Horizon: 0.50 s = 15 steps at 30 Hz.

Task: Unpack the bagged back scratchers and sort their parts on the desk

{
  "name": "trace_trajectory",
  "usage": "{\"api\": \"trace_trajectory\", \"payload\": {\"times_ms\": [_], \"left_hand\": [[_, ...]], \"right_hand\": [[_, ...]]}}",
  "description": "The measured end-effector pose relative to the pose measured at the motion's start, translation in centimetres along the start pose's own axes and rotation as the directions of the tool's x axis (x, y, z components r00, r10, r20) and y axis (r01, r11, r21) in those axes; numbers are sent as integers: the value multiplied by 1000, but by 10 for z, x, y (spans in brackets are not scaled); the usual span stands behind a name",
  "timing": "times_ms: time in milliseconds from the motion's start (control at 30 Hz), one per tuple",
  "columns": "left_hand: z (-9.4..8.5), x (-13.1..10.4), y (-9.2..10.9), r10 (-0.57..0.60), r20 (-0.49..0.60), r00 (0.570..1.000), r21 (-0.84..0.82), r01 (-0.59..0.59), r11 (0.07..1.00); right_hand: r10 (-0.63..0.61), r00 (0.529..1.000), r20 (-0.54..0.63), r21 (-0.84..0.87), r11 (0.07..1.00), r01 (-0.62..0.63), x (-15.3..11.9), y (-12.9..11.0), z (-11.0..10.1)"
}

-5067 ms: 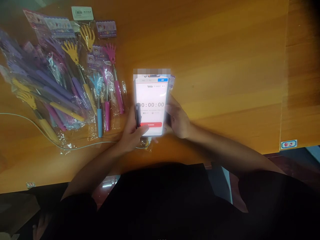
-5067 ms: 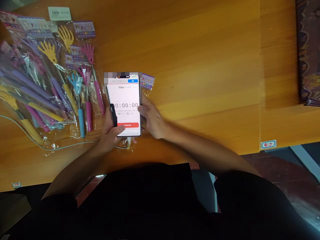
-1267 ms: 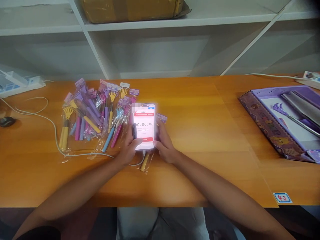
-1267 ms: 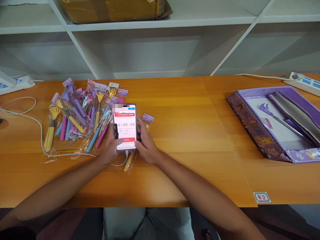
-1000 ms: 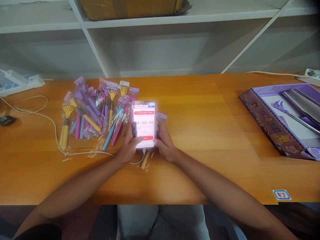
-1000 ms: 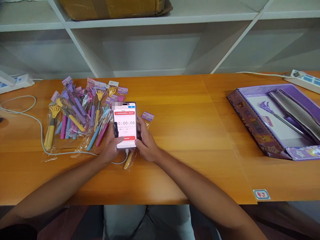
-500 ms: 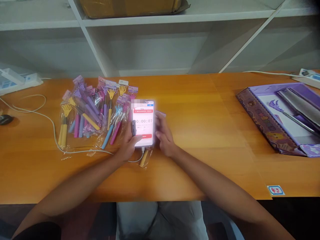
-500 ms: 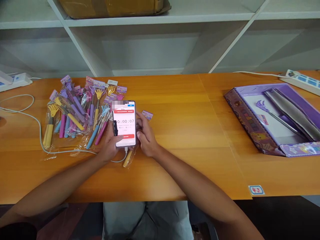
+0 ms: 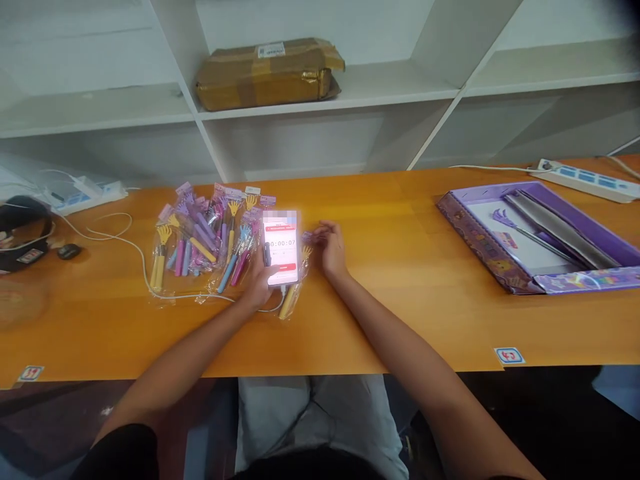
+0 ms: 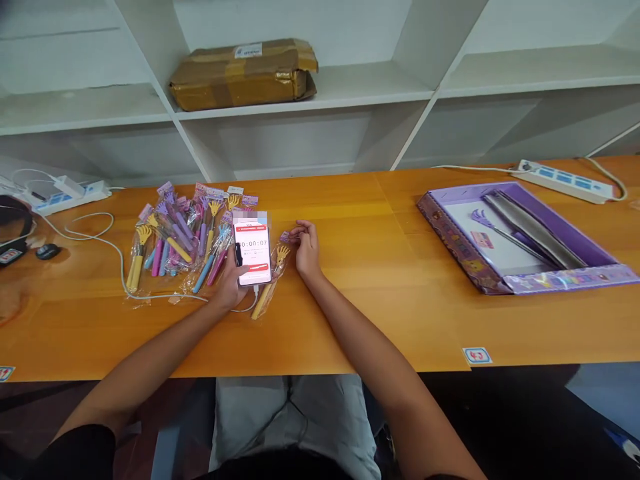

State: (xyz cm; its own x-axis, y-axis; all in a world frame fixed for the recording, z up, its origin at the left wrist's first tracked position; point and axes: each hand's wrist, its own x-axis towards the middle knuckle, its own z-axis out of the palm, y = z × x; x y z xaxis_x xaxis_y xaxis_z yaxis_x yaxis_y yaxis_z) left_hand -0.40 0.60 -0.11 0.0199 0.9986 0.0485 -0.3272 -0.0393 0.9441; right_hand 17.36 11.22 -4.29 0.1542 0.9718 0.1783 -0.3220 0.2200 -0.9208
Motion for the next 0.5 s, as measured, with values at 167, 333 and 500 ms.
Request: {"api": "trace_trajectory", "payload": {"times_ms": [167, 333, 500], "left_hand": [[19, -27, 33, -153, -76, 985, -245, 130, 961], [0, -73, 74, -154, -280, 948, -147, 116, 982], [-52, -111, 122, 5, -524, 852, 46, 22, 999]], "right_hand": [[-4, 1000, -30, 21, 1000, 4, 6, 1, 2], [-4, 1000, -3, 28, 1000, 4, 6, 3, 2], [5, 999, 38, 17, 1000, -5, 3, 6, 3]]}}
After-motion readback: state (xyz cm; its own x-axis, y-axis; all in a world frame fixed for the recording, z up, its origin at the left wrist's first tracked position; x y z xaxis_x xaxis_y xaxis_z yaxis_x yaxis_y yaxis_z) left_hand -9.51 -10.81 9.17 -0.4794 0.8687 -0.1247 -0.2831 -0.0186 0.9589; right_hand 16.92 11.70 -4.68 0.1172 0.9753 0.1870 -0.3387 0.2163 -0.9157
